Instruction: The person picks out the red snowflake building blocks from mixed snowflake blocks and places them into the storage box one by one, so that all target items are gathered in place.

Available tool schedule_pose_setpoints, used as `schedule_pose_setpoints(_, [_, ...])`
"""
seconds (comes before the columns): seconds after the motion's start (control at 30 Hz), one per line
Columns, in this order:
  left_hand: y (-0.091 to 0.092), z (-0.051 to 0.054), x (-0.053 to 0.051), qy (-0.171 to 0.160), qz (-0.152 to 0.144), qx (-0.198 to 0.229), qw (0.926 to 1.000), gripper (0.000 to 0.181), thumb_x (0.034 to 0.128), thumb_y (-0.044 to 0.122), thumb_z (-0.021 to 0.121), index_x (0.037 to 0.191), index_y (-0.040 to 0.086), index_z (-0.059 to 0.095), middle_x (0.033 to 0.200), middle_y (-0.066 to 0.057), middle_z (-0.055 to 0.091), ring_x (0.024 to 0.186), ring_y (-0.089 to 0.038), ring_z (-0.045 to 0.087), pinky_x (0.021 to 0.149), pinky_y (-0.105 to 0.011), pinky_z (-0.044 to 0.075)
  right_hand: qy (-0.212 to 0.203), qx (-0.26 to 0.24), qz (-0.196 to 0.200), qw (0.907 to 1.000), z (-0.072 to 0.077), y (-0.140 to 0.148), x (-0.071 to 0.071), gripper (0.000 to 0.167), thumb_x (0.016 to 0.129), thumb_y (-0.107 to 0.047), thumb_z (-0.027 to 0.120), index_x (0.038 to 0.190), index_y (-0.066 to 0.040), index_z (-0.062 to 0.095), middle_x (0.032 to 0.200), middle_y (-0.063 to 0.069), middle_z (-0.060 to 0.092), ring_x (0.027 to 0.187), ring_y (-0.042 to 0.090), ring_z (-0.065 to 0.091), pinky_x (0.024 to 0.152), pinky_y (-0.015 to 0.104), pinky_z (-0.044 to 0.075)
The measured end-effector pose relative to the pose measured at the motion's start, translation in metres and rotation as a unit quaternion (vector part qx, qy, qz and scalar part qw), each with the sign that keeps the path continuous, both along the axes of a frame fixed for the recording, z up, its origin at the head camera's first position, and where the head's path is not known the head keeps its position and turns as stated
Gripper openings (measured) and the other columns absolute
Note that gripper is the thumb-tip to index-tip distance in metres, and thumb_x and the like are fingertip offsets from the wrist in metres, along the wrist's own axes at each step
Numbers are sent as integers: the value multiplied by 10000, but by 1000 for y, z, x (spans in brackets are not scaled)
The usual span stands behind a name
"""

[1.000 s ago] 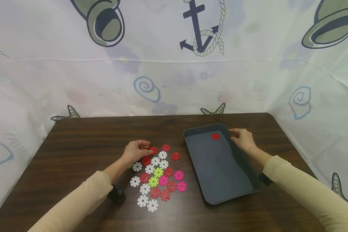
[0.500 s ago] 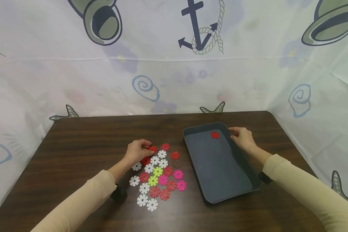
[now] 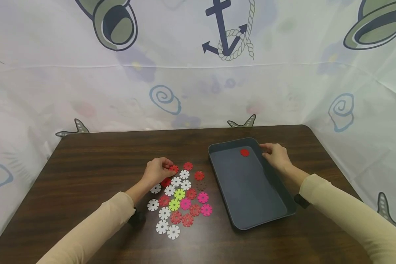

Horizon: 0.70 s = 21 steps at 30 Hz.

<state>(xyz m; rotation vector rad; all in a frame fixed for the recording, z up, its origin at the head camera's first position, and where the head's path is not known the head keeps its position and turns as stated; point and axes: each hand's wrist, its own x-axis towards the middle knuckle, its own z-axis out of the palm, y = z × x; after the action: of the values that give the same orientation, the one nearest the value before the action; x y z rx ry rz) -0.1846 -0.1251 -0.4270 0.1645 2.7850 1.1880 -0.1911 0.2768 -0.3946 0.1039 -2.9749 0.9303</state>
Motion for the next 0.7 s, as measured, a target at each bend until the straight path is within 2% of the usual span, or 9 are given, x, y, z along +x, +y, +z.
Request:
schedule_pose_setpoints(0.2, [2,0,3,120,-116,22,9999,277,791,86,745,1027,-25,648,969,-161,666,830,-242,648,713,-349,546,7,36,-5,10000,0,-1,1,347,871,35,575,1216,75,568,838,189,654,650,194,518,588,295,432])
schedule_pose_setpoints(0.7, [7,-2,6,619,-155,-158,9978,253,771,48,754,999,0,654,922,-124,661,844,-240,629,746,-387,530,56,16,-6,10000,0,-1,1,349,870,36,577,1217,74,568,803,169,641,618,172,498,556,272,413])
